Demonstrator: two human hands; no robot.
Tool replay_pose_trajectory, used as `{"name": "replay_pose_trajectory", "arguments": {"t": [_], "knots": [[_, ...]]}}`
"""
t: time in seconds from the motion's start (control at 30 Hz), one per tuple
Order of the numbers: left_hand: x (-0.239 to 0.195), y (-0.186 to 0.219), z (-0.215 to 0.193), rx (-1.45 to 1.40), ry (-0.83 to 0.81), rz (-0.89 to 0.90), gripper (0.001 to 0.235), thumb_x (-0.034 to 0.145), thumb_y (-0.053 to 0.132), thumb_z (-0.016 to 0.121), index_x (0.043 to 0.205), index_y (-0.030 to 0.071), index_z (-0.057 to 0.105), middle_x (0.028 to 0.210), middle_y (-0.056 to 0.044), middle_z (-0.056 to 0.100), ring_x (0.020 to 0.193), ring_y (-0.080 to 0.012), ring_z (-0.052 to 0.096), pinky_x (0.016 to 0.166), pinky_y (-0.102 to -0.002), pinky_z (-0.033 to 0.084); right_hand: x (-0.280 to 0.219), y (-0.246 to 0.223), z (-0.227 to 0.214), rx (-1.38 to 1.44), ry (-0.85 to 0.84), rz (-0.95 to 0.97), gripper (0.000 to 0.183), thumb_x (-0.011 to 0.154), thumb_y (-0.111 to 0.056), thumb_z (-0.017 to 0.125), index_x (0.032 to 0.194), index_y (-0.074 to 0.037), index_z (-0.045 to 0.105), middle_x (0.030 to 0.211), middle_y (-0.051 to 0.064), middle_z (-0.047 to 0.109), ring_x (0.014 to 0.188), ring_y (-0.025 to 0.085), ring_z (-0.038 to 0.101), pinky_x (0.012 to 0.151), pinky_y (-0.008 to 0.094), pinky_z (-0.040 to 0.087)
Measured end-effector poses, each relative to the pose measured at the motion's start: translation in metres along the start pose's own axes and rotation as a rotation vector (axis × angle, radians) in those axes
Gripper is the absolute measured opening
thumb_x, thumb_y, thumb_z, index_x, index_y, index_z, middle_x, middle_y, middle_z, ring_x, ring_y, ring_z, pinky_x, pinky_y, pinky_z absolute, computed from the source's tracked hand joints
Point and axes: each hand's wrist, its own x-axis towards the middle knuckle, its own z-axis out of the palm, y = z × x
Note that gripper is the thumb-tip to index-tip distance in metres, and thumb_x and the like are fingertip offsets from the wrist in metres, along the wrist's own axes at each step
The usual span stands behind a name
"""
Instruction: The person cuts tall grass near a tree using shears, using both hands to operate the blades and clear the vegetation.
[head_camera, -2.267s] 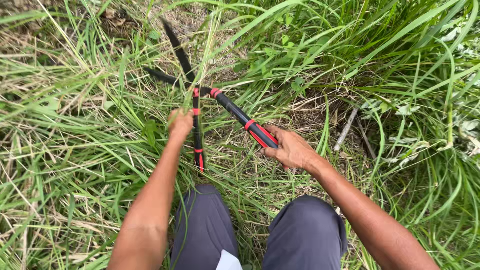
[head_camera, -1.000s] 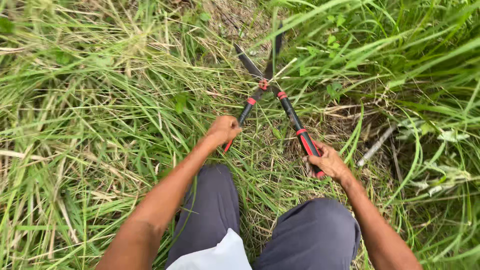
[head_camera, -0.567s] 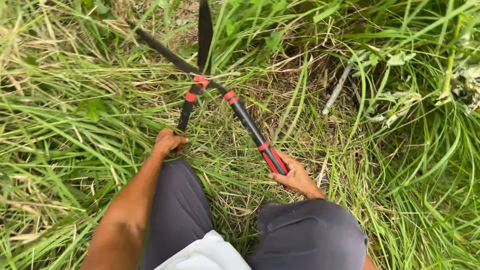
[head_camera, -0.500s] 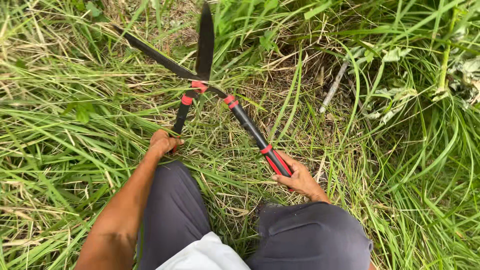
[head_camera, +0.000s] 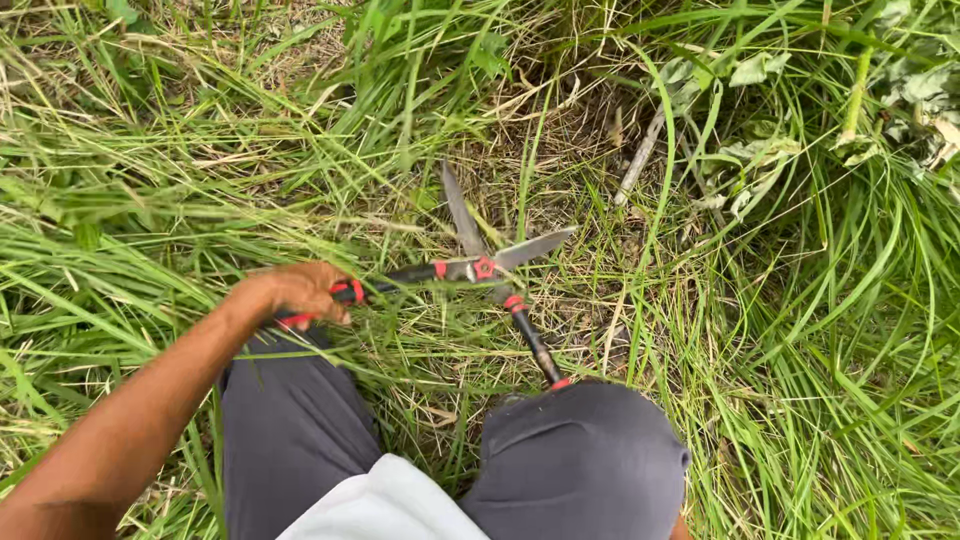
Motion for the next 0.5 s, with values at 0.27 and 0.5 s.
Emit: {"name": "replay_pose_trajectory", "arguments": {"t": [0.27, 0.5], "knots": [[0.012, -0.017, 0.082, -0.85, -0.295, -0.053, 0.074, 0.079, 0.02, 0.07, 0.148, 0.025, 0.042, 0.08, -0.006, 0.066, 0.062, -0.0189, 0.07, 0.051, -0.04, 0.062, -0.004, 0.06, 0.043, 0.119, 0.0, 0.177, 0.034, 0.09, -0.031, 0.077, 0.107, -0.007, 0.061, 0.082, 0.007, 0.061, 0.061, 0.013, 0.057, 0.051, 0.027, 0.045], [0.073, 0.019, 0.121, -1.184, -0.091, 0.028, 0.056, 0.092, 0.021, 0.073, 0.138, 0.014, 0.043, 0.079, -0.007, 0.062, 0.061, -0.0179, 0.062, 0.045, -0.037, 0.054, 0.049, -0.026, 0.002, 0.7, -0.029, 0.317, 0.031, 0.088, -0.035, 0.078, 0.091, -0.009, 0.061, 0.063, 0.007, 0.06, 0.039, 0.015, 0.051, 0.032, 0.029, 0.039]]}}
